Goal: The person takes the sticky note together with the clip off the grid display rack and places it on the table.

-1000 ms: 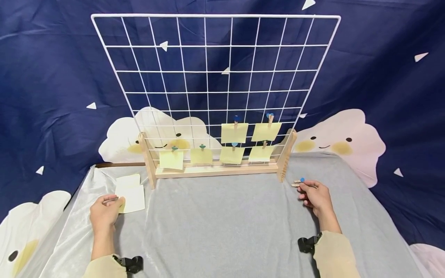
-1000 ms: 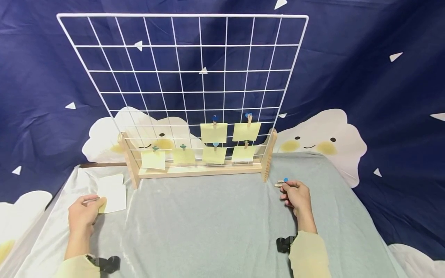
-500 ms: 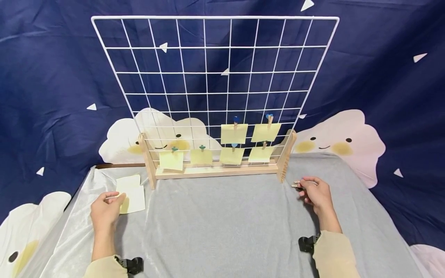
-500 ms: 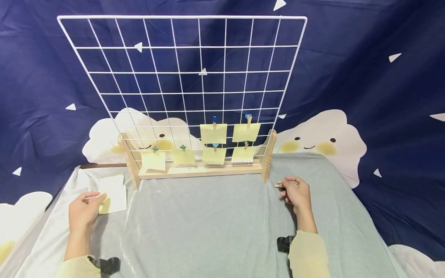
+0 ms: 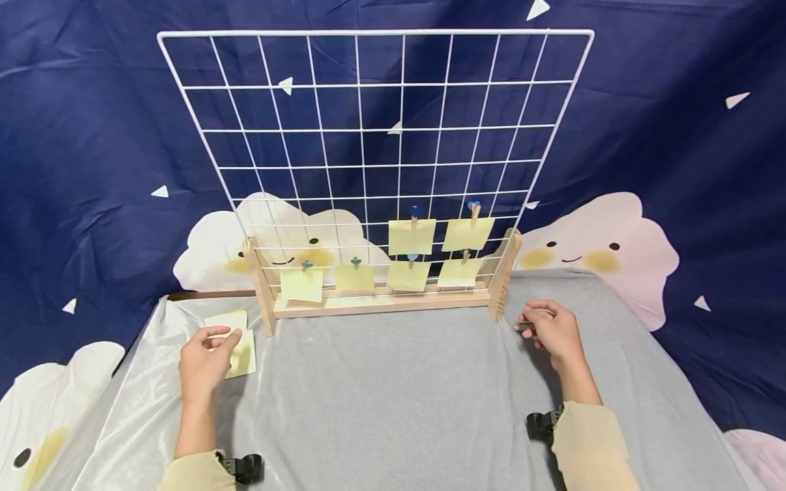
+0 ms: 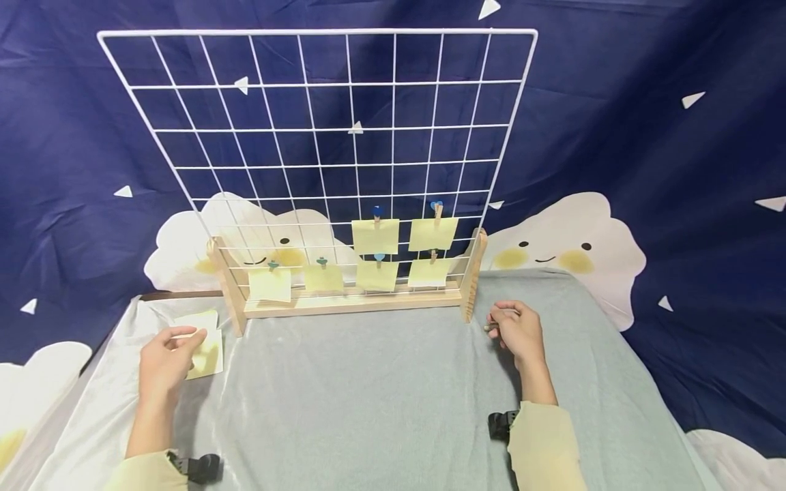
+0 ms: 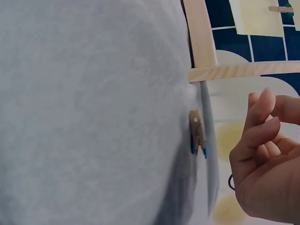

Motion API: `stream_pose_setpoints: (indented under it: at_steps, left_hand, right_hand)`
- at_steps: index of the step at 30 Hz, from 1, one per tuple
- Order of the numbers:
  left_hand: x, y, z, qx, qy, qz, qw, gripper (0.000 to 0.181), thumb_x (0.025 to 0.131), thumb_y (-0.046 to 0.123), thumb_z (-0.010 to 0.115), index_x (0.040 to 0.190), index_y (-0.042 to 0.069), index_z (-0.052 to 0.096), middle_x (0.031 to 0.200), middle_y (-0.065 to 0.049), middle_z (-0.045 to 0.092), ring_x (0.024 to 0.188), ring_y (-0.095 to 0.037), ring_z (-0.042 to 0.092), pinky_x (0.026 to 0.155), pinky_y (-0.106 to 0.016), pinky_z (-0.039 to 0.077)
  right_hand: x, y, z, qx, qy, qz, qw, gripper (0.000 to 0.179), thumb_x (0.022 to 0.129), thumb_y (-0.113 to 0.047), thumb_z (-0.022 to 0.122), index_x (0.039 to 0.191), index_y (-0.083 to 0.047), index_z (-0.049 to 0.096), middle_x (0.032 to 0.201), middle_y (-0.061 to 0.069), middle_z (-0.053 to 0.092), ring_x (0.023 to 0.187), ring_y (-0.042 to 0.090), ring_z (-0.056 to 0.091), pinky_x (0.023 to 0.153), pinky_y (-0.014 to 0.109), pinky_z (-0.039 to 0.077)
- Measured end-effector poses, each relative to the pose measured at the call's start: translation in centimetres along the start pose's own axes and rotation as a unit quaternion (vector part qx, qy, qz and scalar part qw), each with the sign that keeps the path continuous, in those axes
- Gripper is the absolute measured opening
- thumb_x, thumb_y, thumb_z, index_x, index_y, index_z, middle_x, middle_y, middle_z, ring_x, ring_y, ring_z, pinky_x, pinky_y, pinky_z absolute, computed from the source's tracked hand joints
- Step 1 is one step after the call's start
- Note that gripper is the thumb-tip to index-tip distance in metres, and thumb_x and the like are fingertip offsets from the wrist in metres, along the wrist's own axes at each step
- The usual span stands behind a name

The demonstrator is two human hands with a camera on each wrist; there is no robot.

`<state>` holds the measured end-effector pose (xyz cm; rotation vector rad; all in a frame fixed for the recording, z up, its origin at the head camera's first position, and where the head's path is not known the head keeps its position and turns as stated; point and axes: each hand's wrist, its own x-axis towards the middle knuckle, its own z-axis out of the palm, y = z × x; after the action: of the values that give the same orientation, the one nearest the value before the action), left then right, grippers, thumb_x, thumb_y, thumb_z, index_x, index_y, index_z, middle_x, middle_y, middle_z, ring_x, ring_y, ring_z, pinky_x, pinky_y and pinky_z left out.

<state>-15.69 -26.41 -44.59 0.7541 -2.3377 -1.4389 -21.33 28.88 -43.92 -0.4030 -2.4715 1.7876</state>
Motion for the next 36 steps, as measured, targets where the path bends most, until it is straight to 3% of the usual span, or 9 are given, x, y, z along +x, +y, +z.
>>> stream_pose_setpoints:
  at_steps: [13,18,23,30,36]
  left_hand:
    - [-0.6,0.8,1.6,-0.016,-0.021,0.027,0.9993,0.03,0.092,0.023,0.076,0.113,0.002,0.068,0.078,0.003,0.063,0.055,-0.006,0.056,0.051,-0.02,0.048]
    - [-0.8,1.3,2.2,-0.03,-0.033,0.034,0.9984,0.032,0.092,0.025,0.076,0.114,0.003,0.068,0.081,0.0,0.063,0.056,-0.008,0.059,0.051,-0.02,0.048]
    - [-0.9,1.5,2.7,-0.053,-0.055,0.037,0.9964,0.033,0.092,0.024,0.076,0.116,0.002,0.068,0.086,-0.002,0.064,0.058,-0.012,0.062,0.049,-0.021,0.048]
    - [-1.4,1.9,3.2,-0.086,-0.07,0.035,0.9932,0.03,0.093,0.019,0.075,0.116,0.003,0.067,0.082,0.004,0.062,0.056,-0.01,0.059,0.045,-0.021,0.044]
    - [-1.6,2.5,3.8,-0.113,-0.077,0.06,0.9888,0.033,0.092,0.017,0.075,0.119,-0.001,0.065,0.084,0.002,0.061,0.058,-0.004,0.056,0.055,-0.02,0.051]
  right_hand:
    - [-0.3,-2.5,0.8,-0.033,-0.023,-0.029,0.9987,0.039,0.104,-0.021,0.057,0.133,0.005,0.05,0.082,-0.011,0.069,0.062,0.01,0.066,0.052,0.025,0.047]
    - [-0.3,-3.5,1.3,-0.022,-0.039,-0.046,0.9979,0.04,0.104,-0.019,0.057,0.134,0.007,0.05,0.082,-0.012,0.068,0.063,0.013,0.066,0.056,0.027,0.054]
    - [-0.3,-4.5,1.5,-0.023,-0.046,-0.068,0.9964,0.039,0.103,-0.019,0.06,0.131,0.007,0.052,0.088,-0.003,0.071,0.065,0.016,0.066,0.059,0.033,0.06]
    - [-0.3,-5.8,1.9,-0.055,-0.039,-0.127,0.9896,0.033,0.101,-0.015,0.062,0.125,0.007,0.058,0.095,0.015,0.072,0.061,0.015,0.065,0.048,0.029,0.052]
    - [-0.3,-6.5,2.5,-0.043,-0.037,-0.156,0.9861,0.03,0.1,-0.009,0.063,0.122,0.01,0.058,0.082,-0.001,0.07,0.058,0.017,0.065,0.049,0.023,0.049]
